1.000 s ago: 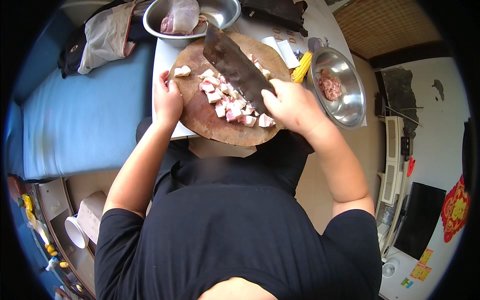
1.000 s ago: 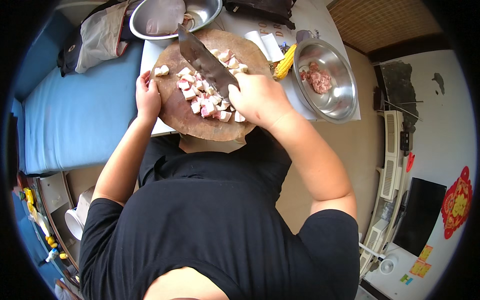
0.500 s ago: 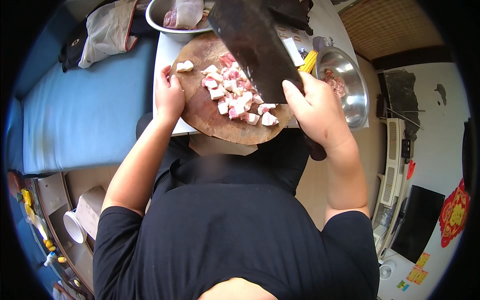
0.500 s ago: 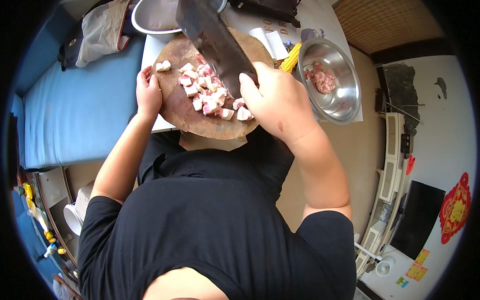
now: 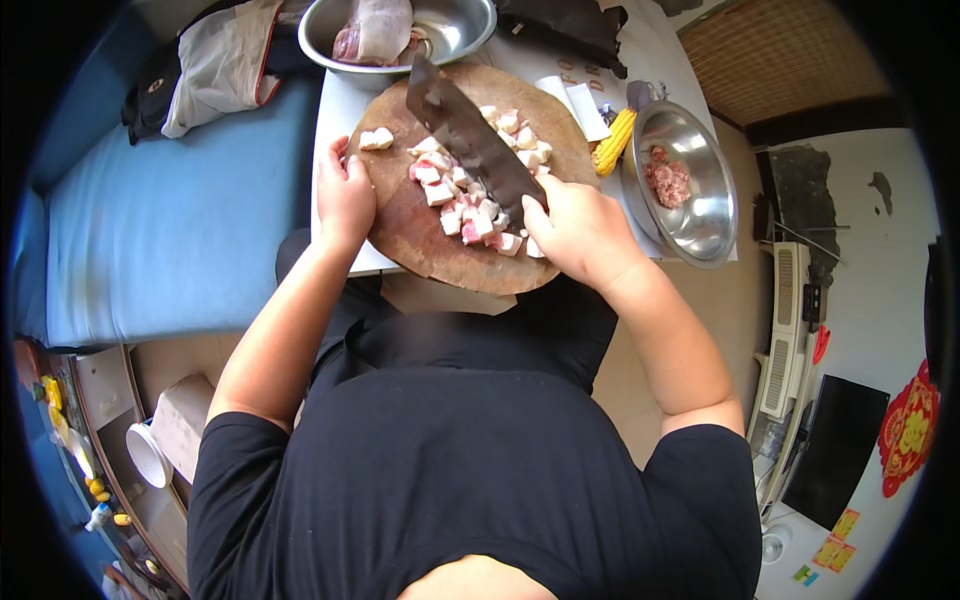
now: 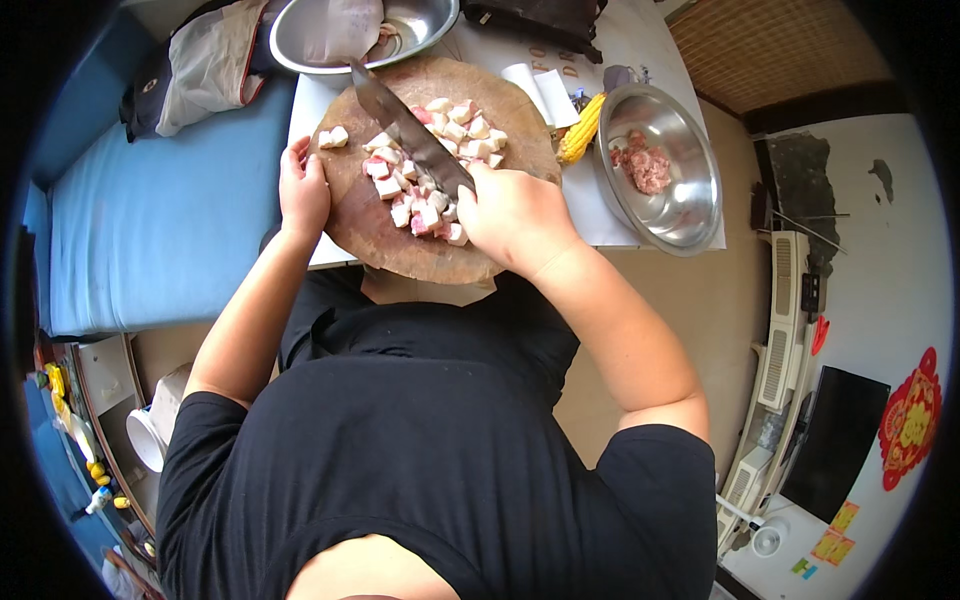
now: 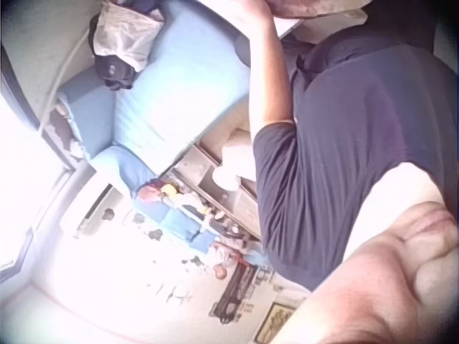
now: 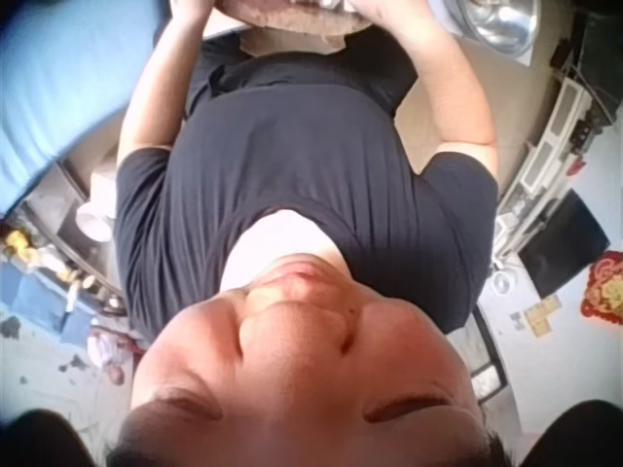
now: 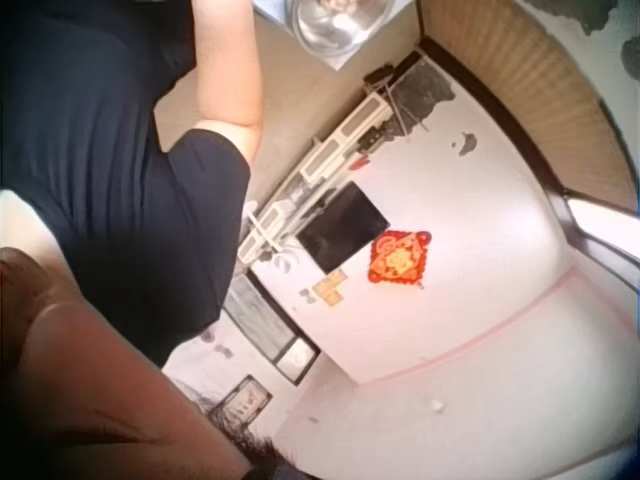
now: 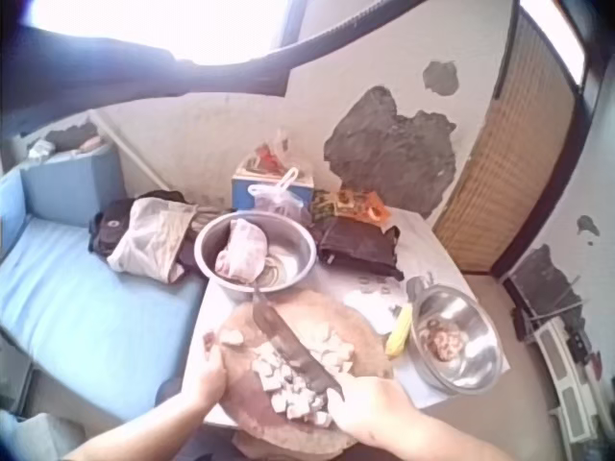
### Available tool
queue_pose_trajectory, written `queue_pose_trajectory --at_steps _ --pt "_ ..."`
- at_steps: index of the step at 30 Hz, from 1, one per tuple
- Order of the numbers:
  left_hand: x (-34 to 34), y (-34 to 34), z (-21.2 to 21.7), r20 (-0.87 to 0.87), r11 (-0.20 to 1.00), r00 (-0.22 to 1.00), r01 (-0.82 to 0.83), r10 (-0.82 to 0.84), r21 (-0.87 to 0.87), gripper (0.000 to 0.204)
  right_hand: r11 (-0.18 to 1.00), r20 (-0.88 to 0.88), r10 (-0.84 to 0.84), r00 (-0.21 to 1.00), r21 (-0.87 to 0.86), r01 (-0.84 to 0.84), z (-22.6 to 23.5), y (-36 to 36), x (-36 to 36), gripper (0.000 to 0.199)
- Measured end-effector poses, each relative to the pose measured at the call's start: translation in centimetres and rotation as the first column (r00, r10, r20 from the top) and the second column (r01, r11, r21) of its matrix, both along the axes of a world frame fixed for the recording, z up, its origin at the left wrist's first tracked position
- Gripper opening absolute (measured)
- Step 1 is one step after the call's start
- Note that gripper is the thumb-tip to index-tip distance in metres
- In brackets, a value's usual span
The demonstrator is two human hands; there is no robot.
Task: The person places a bowl of pork belly and a metal bowl on a table, then uses a cleaver to slice the pork belly into small cubes on a wooden cutting board. The sliced pieces remain on the board throughout the clip.
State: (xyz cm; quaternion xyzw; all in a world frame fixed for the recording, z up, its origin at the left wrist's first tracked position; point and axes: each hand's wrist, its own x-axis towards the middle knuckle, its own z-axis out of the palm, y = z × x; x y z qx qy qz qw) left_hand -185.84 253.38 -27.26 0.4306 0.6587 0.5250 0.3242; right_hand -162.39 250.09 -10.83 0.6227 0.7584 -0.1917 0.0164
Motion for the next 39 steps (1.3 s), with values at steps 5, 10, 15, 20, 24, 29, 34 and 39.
queue_pose_trajectory --at_steps 5,10,15,20,24,29,34,39 --pt "-0.5 -0.5 0.2 -0.002 1.000 1.000 -0.023 0.023 -0.003 0.033 0.984 -0.130 0.048 0.990 0.178 -0.024 3.2 0.0 0.2 0.032" --pt "-0.2 -0.4 0.3 -0.035 1.000 0.999 -0.019 0.018 -0.007 0.033 1.000 0.027 -0.008 1.000 0.001 0.008 0.2 0.4 -1.0 0.040" --pt "-0.6 -0.7 0.7 -0.024 0.999 0.999 -0.030 0.029 -0.032 0.033 0.996 -0.166 0.034 0.986 0.087 -0.019 4.1 0.3 0.0 0.033" --pt "-0.3 -0.1 -0.8 -0.081 0.998 0.996 -0.039 0.042 0.044 0.034 0.999 0.095 0.027 0.995 0.030 -0.030 -0.2 0.1 -0.6 0.039" --pt "-0.9 -0.2 -1.0 -0.100 0.999 0.994 -0.046 0.047 0.010 0.034 0.993 0.015 0.046 0.999 0.107 -0.048 3.6 0.2 -0.3 0.032" --pt "-0.2 -0.5 0.6 -0.030 0.999 0.999 -0.024 0.024 -0.023 0.034 0.998 -0.031 -0.014 0.999 0.067 0.016 2.4 -0.3 -0.1 0.033" --pt "-0.4 -0.4 0.2 -0.073 0.999 0.997 -0.017 0.014 -0.036 0.033 0.995 0.123 0.095 0.988 -0.010 -0.095 3.0 0.9 0.4 0.035" --pt "-0.4 -0.7 0.1 -0.045 0.999 0.998 -0.052 0.052 -0.011 0.033 0.997 -0.091 -0.038 0.995 0.070 0.044 3.2 -0.4 -0.1 0.036"
